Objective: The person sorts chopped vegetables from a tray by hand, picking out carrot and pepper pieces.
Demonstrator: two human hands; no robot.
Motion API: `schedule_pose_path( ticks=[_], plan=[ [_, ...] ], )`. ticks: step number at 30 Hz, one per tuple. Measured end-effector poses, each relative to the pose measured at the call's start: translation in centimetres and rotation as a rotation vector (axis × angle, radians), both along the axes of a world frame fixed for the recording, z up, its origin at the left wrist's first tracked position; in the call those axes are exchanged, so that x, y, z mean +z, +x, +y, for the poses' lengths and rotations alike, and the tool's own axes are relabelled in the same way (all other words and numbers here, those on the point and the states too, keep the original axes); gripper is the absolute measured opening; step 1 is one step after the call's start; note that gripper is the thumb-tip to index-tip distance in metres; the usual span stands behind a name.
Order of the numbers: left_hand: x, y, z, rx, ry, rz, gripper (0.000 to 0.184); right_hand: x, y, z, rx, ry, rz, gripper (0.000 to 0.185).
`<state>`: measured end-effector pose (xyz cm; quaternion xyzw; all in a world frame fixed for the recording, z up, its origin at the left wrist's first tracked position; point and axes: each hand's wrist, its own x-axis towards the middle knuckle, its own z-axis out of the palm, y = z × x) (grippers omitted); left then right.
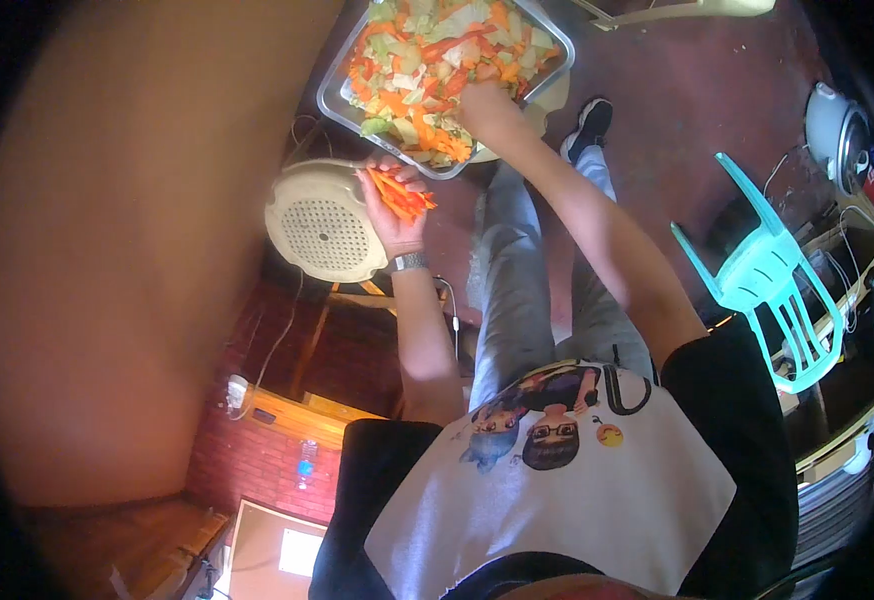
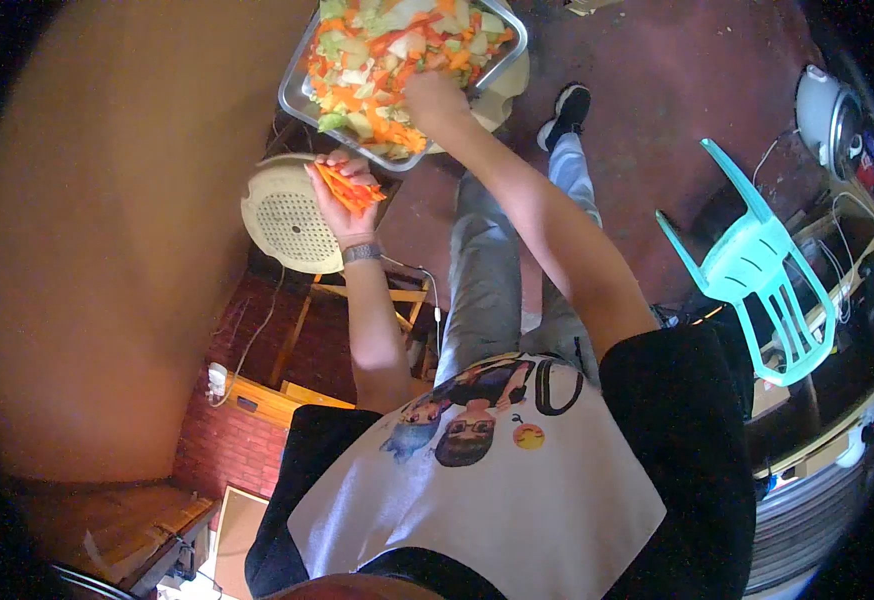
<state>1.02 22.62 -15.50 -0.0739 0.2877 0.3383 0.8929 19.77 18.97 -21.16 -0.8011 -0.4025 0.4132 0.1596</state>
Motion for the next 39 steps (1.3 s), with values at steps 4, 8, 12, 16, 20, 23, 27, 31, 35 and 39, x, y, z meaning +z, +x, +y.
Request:
schedule_pose_path(
  ticks=[4, 8, 12, 16, 20, 23, 27, 31, 35, 39],
  plan=[
    [-0.3, -0.1, 0.1, -0.003, -0.006, 0.009, 0.024, -2.5, 1.4, -2.8, 0.027, 0.258, 0.065, 0.026],
    [-0.4, 0.0, 0.1, -0.006, -0.001, 0.022, 0.022, 0.3, 4.5, -4.7, -0.365, 0.054, 0.765, 0.020],
    [-0.4, 0.4, 0.1, -0.025, 0.013, 0.070, 0.022, 1.6, 5.6, -5.0, -0.384, 0.142, 0.884, 0.024],
    [-0.3, 1.4, 0.2, -0.052, 0.049, 0.134, 0.023, 3.1, 6.3, -3.9, -0.347, 0.162, 0.957, 0.025],
    [-0.5, 2.0, 0.4, -0.044, 0.037, 0.098, 0.024, 2.9, 6.0, -2.9, -0.385, 0.205, 0.750, 0.026],
    [-0.4, 2.3, 0.5, -0.039, 0.056, 0.104, 0.024, 2.5, 6.0, -2.2, -0.416, 0.223, 0.614, 0.025],
    [-0.1, 2.5, 0.2, -0.035, 0.074, 0.188, 0.022, 3.3, 5.2, -1.6, -0.263, 0.275, 0.493, 0.024],
    [-0.2, 2.2, 0.3, -0.036, 0.039, 0.066, 0.021, 2.8, 5.6, -1.0, -0.232, 0.356, 0.045, 0.023],
    [-0.1, 2.2, 0.5, -0.054, 0.055, 0.078, 0.021, 4.3, 6.7, -1.1, -0.327, 0.391, 0.038, 0.023],
    [-0.1, 2.4, 0.3, -0.064, 0.059, 0.167, 0.022, 3.9, 4.3, -1.1, -0.129, 0.470, -0.032, 0.023]
  ],
)
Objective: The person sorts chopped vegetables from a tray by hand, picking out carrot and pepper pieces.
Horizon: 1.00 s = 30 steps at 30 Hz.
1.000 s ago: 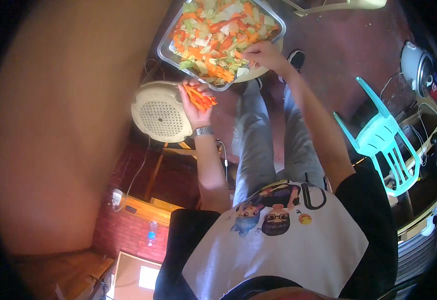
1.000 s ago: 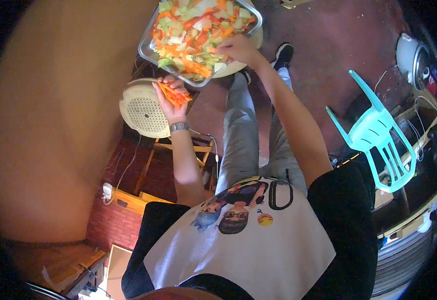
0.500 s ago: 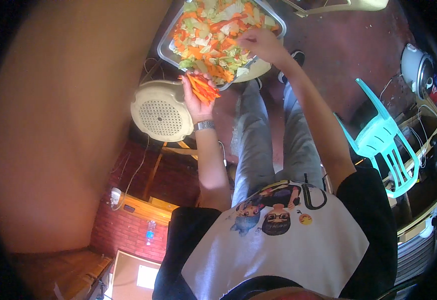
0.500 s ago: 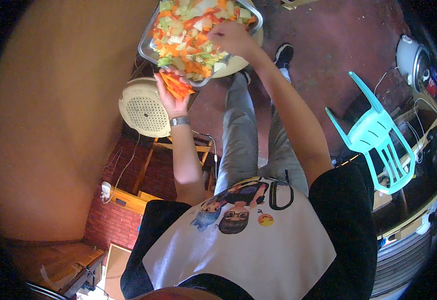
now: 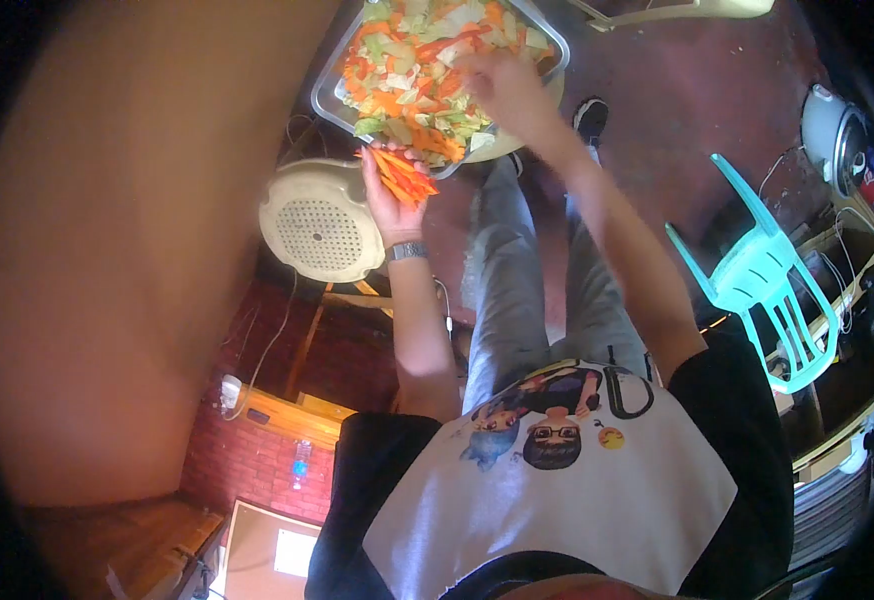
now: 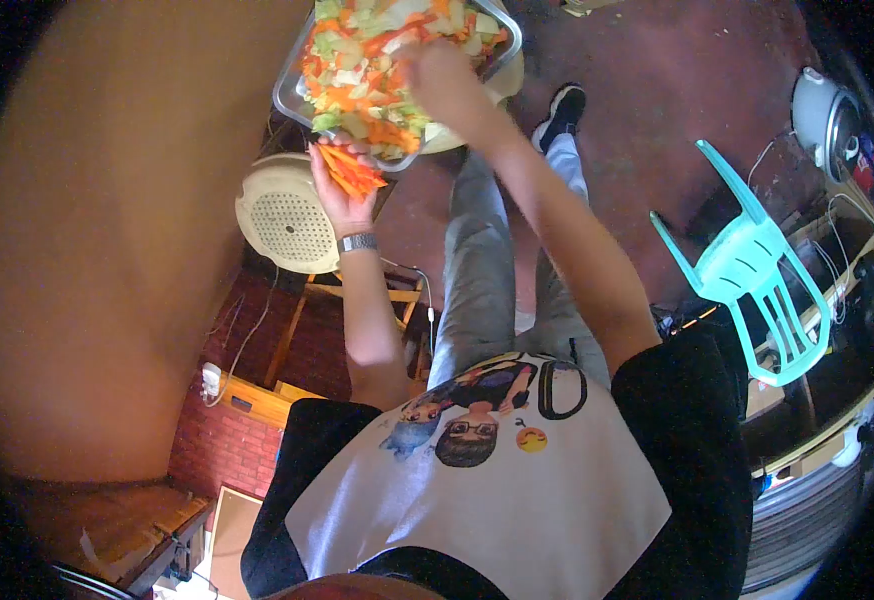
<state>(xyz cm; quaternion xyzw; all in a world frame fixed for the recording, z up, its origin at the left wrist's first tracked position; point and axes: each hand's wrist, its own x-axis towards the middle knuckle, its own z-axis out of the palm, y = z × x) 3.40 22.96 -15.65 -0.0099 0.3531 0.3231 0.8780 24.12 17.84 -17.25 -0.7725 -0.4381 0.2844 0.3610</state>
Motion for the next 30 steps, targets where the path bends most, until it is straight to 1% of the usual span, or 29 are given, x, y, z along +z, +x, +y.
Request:
schedule_pose_path(
  ticks=[1, 3, 4, 5, 7, 8, 10, 11, 12, 15, 18, 21, 23, 24, 26, 27, 29, 30],
  plan=[
    [-0.1, 0.0, 0.0, 0.002, 0.002, 0.029, 0.022, 2.3, -1.4, 0.2, 0.062, -0.024, 0.004, 0.023],
    [0.0, 0.0, -0.3, -0.011, 0.060, 0.194, 0.024, 6.5, -4.9, 1.0, -0.005, -0.115, 0.373, 0.021],
    [0.2, -0.1, -0.6, -0.018, 0.091, 0.276, 0.025, 6.8, -6.7, 0.9, 0.056, -0.065, 0.284, 0.020],
    [0.5, 0.0, -0.9, -0.009, 0.041, 0.343, 0.026, 7.2, -8.1, 0.9, 0.115, -0.015, 0.195, 0.020],
    [1.4, -0.1, -1.5, 0.011, -0.059, 0.477, 0.028, 8.7, -10.1, 0.6, 0.167, -0.094, 0.059, 0.021],
    [1.1, -1.2, -1.9, 0.006, 0.008, 0.367, 0.030, 9.1, -10.5, 0.6, 0.193, -0.134, -0.010, 0.021],
    [-0.5, -3.5, -2.4, 0.003, 0.054, 0.294, 0.029, 7.6, -12.5, 0.0, 0.208, -0.067, -0.035, 0.023],
    [0.4, -3.0, -2.3, 0.002, 0.076, 0.258, 0.029, 7.3, -13.1, -0.2, 0.217, -0.033, -0.048, 0.024],
    [1.5, -2.5, -2.6, 0.000, 0.067, 0.340, 0.028, 7.0, -13.6, -0.4, 0.229, -0.048, -0.126, 0.022],
    [-0.2, -4.3, -2.6, 0.029, 0.068, 0.337, 0.028, 5.2, -14.4, -0.9, 0.257, 0.032, -0.002, 0.017],
    [1.5, -2.8, -2.3, 0.076, -0.006, 0.569, 0.027, 5.6, -12.2, -0.7, 0.171, 0.127, 0.342, 0.015],
    [-0.4, -5.3, -1.6, 0.028, 0.002, -0.096, 0.026, 3.9, -9.6, -1.1, -0.021, 0.120, 0.338, 0.017],
    [0.9, -4.6, -1.6, 0.066, -0.035, -0.038, 0.023, 3.8, -6.4, -1.7, -0.123, 0.114, 0.372, 0.020],
    [1.5, -4.2, -1.5, 0.067, -0.032, -0.022, 0.023, 3.3, -5.0, -2.3, -0.158, 0.091, 0.305, 0.020],
    [3.2, -3.4, -1.5, 0.047, -0.013, 0.047, 0.023, 2.8, -2.1, -3.9, -0.237, 0.086, 0.449, 0.019],
    [4.3, -2.9, -1.6, 0.018, 0.039, 0.186, 0.024, 3.1, -0.5, -4.8, -0.299, 0.083, 0.496, 0.018],
    [5.4, -3.3, -2.0, -0.031, 0.024, 0.169, 0.027, 5.0, 3.1, -6.9, -0.356, 0.017, 0.546, 0.017],
    [5.8, -3.2, -2.2, -0.017, 0.036, 0.170, 0.028, 6.0, 5.0, -8.0, -0.389, -0.013, 0.569, 0.016]
  ],
)
